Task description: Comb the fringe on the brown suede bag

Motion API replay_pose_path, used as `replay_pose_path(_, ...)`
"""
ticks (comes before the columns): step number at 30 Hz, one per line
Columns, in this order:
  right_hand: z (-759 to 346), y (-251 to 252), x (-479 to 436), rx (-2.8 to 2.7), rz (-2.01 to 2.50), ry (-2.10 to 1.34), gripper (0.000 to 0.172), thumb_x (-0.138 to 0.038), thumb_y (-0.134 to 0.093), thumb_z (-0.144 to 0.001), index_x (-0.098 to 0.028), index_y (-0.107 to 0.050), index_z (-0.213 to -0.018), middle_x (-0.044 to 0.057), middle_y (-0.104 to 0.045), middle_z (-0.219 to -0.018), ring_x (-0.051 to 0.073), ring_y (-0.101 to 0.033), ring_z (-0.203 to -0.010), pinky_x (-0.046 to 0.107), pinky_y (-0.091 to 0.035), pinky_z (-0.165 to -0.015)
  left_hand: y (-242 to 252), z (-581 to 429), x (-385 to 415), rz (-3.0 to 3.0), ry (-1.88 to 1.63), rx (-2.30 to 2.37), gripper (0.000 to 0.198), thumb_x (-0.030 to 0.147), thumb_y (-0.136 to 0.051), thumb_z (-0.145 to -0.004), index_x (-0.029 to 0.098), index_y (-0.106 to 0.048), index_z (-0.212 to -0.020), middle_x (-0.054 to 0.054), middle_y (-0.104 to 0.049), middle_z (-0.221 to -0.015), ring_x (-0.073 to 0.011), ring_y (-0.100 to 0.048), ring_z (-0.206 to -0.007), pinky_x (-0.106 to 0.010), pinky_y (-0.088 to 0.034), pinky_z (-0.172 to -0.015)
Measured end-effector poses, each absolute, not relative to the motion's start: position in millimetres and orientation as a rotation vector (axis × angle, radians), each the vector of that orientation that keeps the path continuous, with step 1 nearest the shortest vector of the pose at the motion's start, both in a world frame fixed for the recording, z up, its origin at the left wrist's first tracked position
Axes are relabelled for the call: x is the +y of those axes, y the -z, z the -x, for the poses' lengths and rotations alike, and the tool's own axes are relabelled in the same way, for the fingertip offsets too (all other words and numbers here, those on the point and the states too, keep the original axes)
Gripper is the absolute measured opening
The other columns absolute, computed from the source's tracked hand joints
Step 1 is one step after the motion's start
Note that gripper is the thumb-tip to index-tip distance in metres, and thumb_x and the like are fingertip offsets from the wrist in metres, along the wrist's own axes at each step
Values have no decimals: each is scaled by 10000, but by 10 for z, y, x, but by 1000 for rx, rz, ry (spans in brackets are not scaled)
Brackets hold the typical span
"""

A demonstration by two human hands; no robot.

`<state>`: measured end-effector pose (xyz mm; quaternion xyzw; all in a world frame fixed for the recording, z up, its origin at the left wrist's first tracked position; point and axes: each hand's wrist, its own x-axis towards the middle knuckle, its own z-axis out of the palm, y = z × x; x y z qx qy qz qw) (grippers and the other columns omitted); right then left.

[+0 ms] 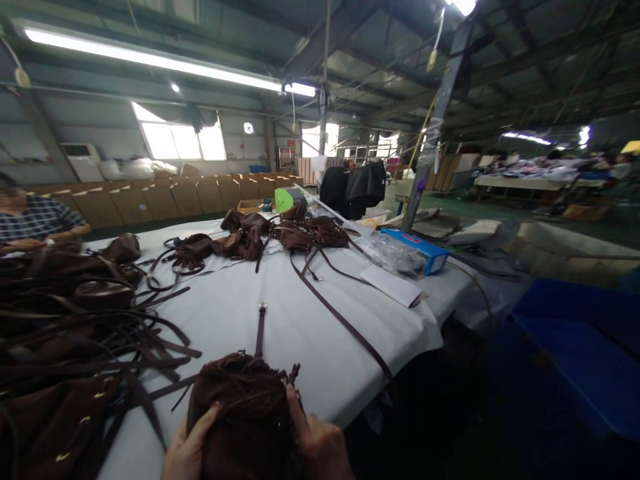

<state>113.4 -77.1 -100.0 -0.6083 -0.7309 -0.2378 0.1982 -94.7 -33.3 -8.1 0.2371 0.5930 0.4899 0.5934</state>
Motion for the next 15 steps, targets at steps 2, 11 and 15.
replay_pose_path(2,-1303,928,-772,-2061,1754,626,729,18,-409,-746,-150,-312,-1449,-19,-544,-560,140,-520,-402,210,-423,-410,143,877,-372,-553,-1142,1340,305,224,-691,-753,177,-672,-1053,-58,-754,-939,-320,-638,-1079,-388,-564,-877)
replay_pose_path(11,-1935,435,-626,-1053,1784,-633,542,-289,-233,-941,-63,-335,-1423,-15,-558,-509,151,-548,-398,233,-465,-404,195,917,-323,-513,-1092,1211,249,298,-698,-749,183,-686,-970,-73,-750,-983,-324,-637,-1080,-360,-568,-874)
replay_pose_path(15,-1874,157,-881,-977,1676,-575,627,-374,-268,-956,-83,-109,-1488,-21,-585,-537,159,-558,-380,240,-472,-396,25,920,-334,-475,-1113,1204,297,275,-679,-776,172,-658,-1053,-75,-738,-1032,-293,-650,-1062,-353,-566,-874)
